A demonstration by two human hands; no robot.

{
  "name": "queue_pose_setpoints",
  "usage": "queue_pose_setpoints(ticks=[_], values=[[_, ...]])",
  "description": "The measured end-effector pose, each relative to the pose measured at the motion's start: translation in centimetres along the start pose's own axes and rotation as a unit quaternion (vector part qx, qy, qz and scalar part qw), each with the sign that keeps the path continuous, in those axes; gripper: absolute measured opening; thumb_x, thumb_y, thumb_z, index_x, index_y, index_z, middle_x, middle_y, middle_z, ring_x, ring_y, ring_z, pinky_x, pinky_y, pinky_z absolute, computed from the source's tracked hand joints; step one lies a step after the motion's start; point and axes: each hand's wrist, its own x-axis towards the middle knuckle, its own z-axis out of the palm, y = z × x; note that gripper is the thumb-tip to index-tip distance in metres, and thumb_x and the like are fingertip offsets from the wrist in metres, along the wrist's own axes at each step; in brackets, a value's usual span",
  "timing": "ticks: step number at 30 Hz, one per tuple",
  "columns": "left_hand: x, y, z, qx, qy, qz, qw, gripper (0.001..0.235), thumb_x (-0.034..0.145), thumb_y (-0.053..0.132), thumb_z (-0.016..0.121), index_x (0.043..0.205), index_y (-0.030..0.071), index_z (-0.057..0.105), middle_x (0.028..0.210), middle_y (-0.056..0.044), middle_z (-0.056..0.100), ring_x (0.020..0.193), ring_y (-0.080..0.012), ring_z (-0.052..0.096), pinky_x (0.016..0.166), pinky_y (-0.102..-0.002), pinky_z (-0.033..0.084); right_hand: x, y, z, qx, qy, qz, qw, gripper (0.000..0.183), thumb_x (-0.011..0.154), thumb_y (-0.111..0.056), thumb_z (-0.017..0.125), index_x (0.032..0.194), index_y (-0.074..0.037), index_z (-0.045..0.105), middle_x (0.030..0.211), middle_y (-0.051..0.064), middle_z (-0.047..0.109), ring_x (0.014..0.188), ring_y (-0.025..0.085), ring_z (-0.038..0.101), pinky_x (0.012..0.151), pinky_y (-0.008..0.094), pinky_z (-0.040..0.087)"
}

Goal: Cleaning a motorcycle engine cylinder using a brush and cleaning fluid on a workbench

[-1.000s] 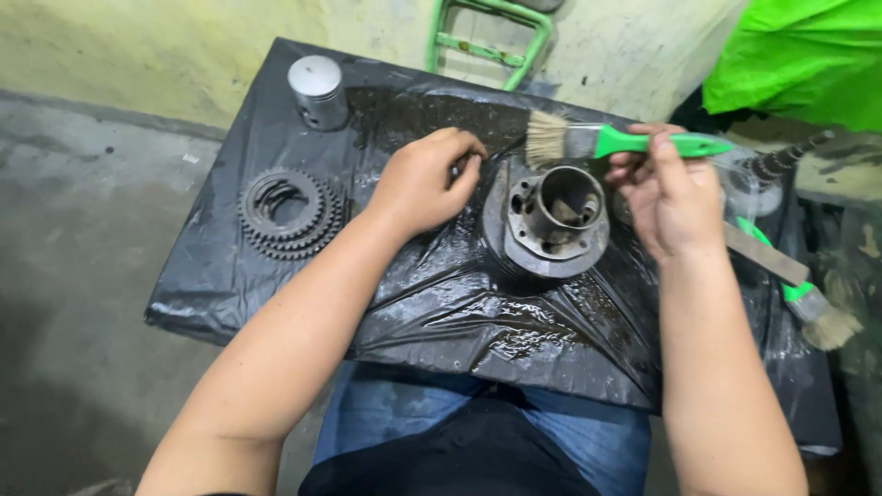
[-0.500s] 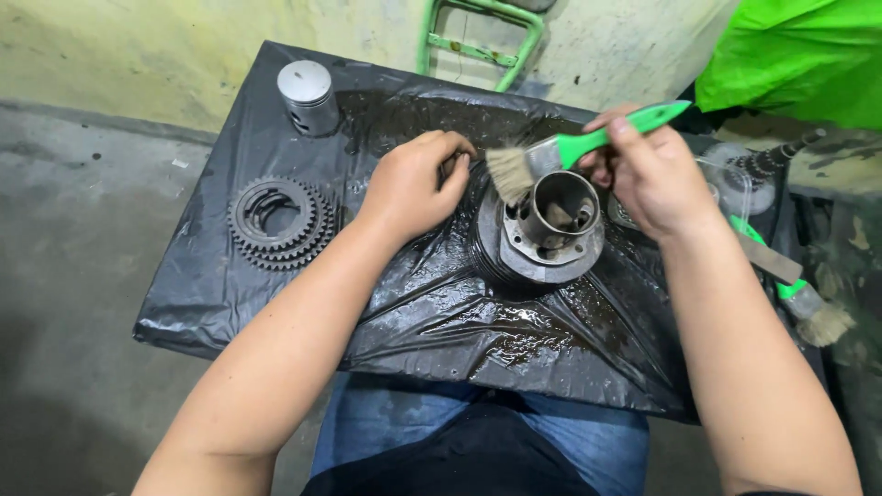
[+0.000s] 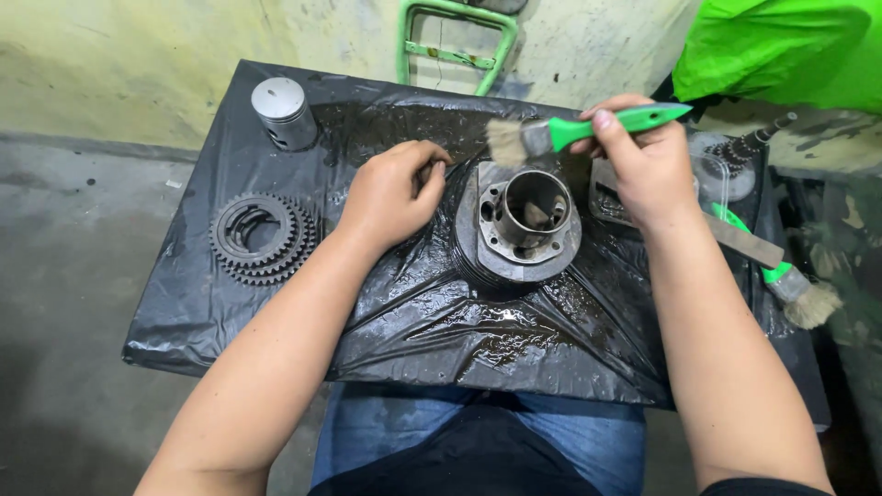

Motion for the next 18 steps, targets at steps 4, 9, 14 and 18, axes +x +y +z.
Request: queue_pose_setpoints(ticks=[4,9,14,18], values=[[0.2,-0.3,0.2,-0.006,-0.001,0.013,1.0,0.015,0.094,0.018,0.064,0.105,0.015,0.074,0.076,-0.007,0.068,0.074,-0.0314,0.072,0.065,-0.04,0.057,-0.6,0.5,0.0,0.032,0.049,0.007,0.998,0.019,0.112,-0.018,0.06,0.113,0.0,0.066,0.092,0.018,0.073,0.079,0.016,0.073,0.074,0.024,0.058],[0.0,-0.2,0.3,-0.012,0.002,-0.011,1.0,0.016,0.095,0.014,0.063,0.104,0.014,0.076,0.074,-0.005,0.068,0.066,-0.0257,0.07,0.062,-0.036,0.056,-1.5,2.9,0.4,0.101,0.06,0.03,0.993,0.018,0.107,-0.021,0.064,0.108,-0.003,0.066,0.093,0.014,0.072,0.074,0.017,0.073,0.071,0.027,0.06],[-0.1,-0.6,0.4,-0.007,-0.001,-0.004,1.0,0.015,0.095,0.015,0.065,0.105,0.015,0.076,0.076,-0.006,0.069,0.07,-0.0283,0.071,0.063,-0.037,0.057,-1.8,1.0,-0.2,0.051,0.084,0.014,0.995,0.02,0.11,-0.021,0.06,0.109,-0.002,0.066,0.09,0.013,0.071,0.074,0.016,0.072,0.07,0.024,0.058],[0.1,-0.1,0.3,-0.019,-0.004,0.018,1.0,0.015,0.094,0.012,0.065,0.105,0.013,0.076,0.082,-0.011,0.072,0.078,-0.0358,0.072,0.067,-0.041,0.058,-2.1,3.1,0.3,0.133,0.079,0.027,0.988,0.023,0.107,-0.025,0.062,0.107,-0.002,0.067,0.092,0.015,0.071,0.073,0.019,0.073,0.069,0.028,0.06]])
